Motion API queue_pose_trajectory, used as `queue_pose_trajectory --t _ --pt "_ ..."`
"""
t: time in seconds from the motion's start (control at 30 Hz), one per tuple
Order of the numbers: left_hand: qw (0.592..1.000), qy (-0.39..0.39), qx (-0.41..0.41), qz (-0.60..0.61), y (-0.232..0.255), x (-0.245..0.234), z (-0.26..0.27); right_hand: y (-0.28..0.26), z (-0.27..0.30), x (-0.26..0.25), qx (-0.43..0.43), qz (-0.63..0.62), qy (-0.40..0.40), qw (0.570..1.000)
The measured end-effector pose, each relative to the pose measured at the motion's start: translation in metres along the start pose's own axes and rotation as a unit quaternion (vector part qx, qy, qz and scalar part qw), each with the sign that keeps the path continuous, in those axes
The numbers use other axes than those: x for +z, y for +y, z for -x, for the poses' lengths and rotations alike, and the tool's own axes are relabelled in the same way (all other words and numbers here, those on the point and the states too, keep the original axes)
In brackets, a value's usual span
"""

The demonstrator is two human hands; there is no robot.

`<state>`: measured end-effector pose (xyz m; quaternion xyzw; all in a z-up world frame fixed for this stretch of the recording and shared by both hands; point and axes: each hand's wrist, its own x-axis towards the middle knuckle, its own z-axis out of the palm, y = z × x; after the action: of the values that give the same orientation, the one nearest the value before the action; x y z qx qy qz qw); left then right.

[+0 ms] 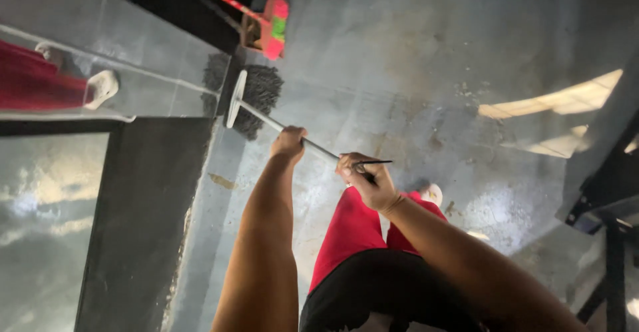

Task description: Mop the gym floor.

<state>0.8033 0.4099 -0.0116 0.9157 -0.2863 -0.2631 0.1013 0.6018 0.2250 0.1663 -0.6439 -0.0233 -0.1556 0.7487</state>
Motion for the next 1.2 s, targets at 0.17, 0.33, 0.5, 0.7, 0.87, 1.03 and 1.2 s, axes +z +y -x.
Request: queue_pose_trajectory --t 0.17,0.33,0.5,0.7,0.87,1.03,1.2 --pt "0.998 0.000 -0.051 0.033 0.057 0.016 -0.025 0.013 0.015 -0.055 0.023 -0.061 0.077 0.995" --pt "0.997 -0.017 0.050 0.061 0.154 0.016 -0.047 -0.062 0.006 -0.141 0.206 0.012 0.175 0.963" --pt "0.985 -0.018 0.136 0.108 0.273 0.045 -0.071 -0.133 0.010 -0.234 0.161 0.025 0.180 0.970" --pt "0.952 -0.010 0.246 0.184 0.440 0.072 -0.086 -0.253 0.002 -0.307 0.235 0.224 0.200 0.924" --pt "0.926 -0.080 0.233 0.285 0.547 0.039 -0.065 -0.302 0.003 -0.337 0.163 0.264 0.188 0.932" --pt "0.889 -0.115 0.254 0.364 0.592 0.060 -0.097 -0.318 -0.037 -0.331 0.113 0.375 0.140 0.909" --pt "0.878 -0.145 0.242 0.386 0.549 0.054 -0.126 -0.285 -0.091 -0.295 0.097 0.341 0.091 0.931"
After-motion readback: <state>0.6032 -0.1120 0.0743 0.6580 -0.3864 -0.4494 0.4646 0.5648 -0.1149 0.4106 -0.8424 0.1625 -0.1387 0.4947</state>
